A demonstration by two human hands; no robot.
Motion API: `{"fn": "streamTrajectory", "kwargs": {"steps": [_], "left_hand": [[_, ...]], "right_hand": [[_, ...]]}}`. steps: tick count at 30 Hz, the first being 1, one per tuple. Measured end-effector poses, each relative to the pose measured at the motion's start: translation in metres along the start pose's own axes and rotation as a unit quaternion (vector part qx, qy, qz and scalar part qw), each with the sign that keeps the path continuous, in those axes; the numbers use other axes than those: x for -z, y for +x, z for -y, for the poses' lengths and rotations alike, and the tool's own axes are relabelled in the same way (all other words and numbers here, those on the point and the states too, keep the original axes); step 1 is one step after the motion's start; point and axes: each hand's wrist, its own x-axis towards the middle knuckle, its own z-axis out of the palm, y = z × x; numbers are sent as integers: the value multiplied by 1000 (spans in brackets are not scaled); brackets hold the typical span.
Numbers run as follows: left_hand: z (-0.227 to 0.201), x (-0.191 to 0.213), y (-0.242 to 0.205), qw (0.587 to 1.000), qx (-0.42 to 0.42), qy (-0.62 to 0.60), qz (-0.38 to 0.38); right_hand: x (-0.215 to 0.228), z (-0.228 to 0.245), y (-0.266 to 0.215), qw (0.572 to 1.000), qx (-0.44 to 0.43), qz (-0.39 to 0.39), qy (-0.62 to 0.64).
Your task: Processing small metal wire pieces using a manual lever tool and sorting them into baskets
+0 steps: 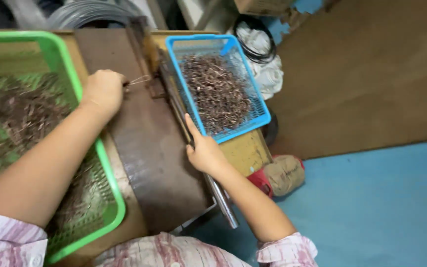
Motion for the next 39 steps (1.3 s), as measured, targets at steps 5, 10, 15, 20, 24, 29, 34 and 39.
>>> {"fn": "streamTrajectory", "kwargs": {"steps": [5, 10, 15, 20, 24, 29, 34, 39], "left_hand": [[-5, 2, 31, 999, 3, 1, 36], [18, -3, 53, 998, -27, 6, 50], [40, -41, 84, 992, -50, -107, 45], [6, -18, 79, 973, -36, -220, 56], [-9, -16, 76, 958, -38, -281, 42], [-6, -26, 76, 953, -45, -299, 15], [5, -43, 85, 954, -88, -286, -15], [10, -52, 89, 953, -145, -261, -52]], "right_hand": [[48, 16, -8, 1000, 7, 10, -22], [65, 39, -15, 998, -7, 62, -32], [63, 42, -16, 997, -27, 73, -14], [65, 47, -18, 996, -36, 85, -8], [59, 43, -19, 996, -34, 81, 17], [35, 29, -12, 998, -27, 60, 25], [18, 20, -8, 998, -13, 44, 43], [19, 23, -8, 997, -37, 53, 38]]}}
